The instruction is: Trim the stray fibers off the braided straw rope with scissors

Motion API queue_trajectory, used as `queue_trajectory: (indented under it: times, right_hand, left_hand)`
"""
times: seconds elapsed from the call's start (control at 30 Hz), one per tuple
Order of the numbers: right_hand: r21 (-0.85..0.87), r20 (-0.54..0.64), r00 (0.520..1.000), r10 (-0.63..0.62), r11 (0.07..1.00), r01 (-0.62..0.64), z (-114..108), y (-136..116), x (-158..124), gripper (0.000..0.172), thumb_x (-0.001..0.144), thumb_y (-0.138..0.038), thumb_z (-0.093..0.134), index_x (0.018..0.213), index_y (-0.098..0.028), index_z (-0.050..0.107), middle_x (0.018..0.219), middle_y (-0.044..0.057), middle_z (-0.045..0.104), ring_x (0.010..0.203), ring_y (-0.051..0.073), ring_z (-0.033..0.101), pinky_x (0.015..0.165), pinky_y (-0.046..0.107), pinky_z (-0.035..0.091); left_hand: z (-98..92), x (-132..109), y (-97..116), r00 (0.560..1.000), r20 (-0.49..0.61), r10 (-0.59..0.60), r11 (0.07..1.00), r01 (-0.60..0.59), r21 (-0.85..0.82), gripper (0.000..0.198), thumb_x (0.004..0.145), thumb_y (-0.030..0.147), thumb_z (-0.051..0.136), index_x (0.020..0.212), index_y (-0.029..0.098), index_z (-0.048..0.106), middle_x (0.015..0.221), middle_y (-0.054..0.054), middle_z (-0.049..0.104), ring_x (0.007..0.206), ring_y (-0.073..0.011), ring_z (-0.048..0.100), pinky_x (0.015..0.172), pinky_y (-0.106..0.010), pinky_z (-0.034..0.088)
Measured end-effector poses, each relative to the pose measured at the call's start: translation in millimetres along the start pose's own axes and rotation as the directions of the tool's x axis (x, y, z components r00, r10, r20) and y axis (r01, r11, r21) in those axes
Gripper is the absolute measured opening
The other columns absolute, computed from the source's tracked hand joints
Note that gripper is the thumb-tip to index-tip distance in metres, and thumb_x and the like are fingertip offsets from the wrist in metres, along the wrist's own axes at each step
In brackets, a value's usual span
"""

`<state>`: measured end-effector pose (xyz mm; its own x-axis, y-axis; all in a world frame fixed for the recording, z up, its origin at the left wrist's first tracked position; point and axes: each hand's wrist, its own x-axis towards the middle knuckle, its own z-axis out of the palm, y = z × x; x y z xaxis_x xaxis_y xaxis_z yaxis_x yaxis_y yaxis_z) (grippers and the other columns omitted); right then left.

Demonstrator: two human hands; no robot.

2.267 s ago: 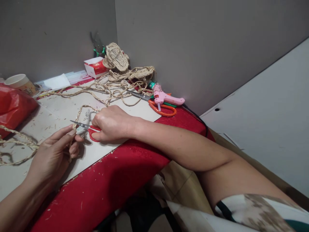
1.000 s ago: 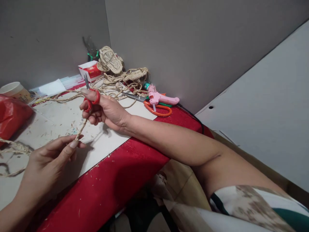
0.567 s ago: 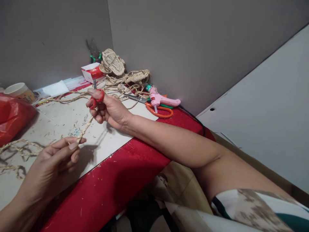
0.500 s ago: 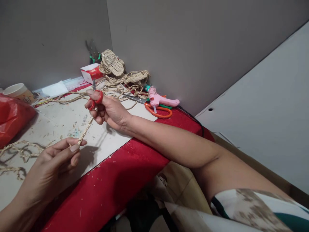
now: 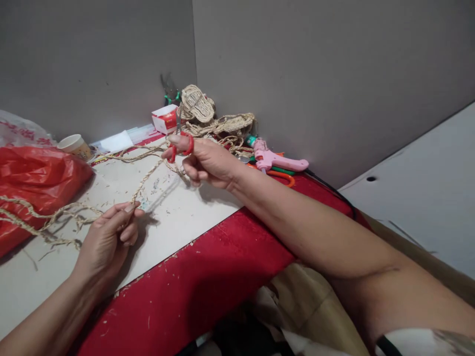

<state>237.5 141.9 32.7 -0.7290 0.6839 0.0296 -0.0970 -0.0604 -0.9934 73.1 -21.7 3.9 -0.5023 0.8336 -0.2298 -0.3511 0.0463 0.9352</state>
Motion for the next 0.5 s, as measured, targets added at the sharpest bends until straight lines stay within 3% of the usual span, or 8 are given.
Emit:
queue_trajectory:
  times: [0.07,0.17,0.27,0.37,0.5]
  right_hand:
    - [-0.075,-0.027,0.995,-0.092,0.993,0.09,2.8,2.3,-0.8,0.046,0.075,-0.063,0.064,0.069,-0.018,0.056,0.039,-0.011,0.035,0.034,0.004,0.024,0.039,0.021,0.031]
    - [-0.395,0.153,0.976,-0.155,0.896,0.204,12.5,8.8,-5.6,0.044,0.072,-0.051,0.07,0.056,-0.018,0.046,0.046,-0.009,0.038,0.043,0.004,0.032,0.046,0.02,0.028]
    - [-0.733,0.35,0.933,-0.088,0.594,0.331,22.2,14.0,-12.7,0.031,0.077,-0.037,0.062,0.058,-0.017,0.049,0.05,-0.006,0.042,0.048,0.006,0.031,0.051,0.023,0.024]
    - [-0.897,0.376,0.925,-0.053,0.231,0.377,26.2,14.7,-18.0,0.023,0.077,-0.037,0.058,0.064,-0.017,0.058,0.052,-0.004,0.049,0.049,0.008,0.027,0.054,0.026,0.019]
    - [-0.927,0.375,0.925,-0.06,0.003,0.376,25.8,13.0,-20.5,0.03,0.078,-0.045,0.054,0.076,-0.018,0.067,0.061,0.003,0.063,0.051,0.011,0.036,0.055,0.029,0.016]
  left_hand:
    - [-1.6,2.2,-1.1,1.0,0.0,-0.007,1.0,0.007,-0.017,0.018,0.068,0.018,0.077,0.08,0.013,0.063,0.075,-0.005,0.07,0.039,-0.001,0.034,0.038,-0.015,0.027]
    - [-3.4,4.1,-2.4,1.0,0.013,-0.027,0.999,0.027,-0.033,0.02,0.069,0.019,0.078,0.081,0.013,0.063,0.077,-0.005,0.07,0.041,-0.0017,0.037,0.038,-0.015,0.028]
    - [-3.4,4.6,-1.6,0.999,0.016,-0.046,0.998,0.047,-0.047,0.021,0.068,0.02,0.079,0.08,0.013,0.064,0.076,-0.004,0.069,0.043,-0.0031,0.041,0.038,-0.016,0.031]
    - [-1.6,4.4,0.2,0.998,0.01,-0.056,0.997,0.056,-0.058,0.019,0.066,0.018,0.08,0.078,0.013,0.065,0.075,-0.004,0.068,0.046,-0.0045,0.045,0.039,-0.016,0.033]
    - [-0.9,4.5,0.2,0.999,-0.013,-0.052,0.997,0.051,-0.063,0.019,0.063,0.014,0.081,0.077,0.013,0.068,0.074,-0.004,0.067,0.052,-0.0068,0.05,0.041,-0.016,0.038]
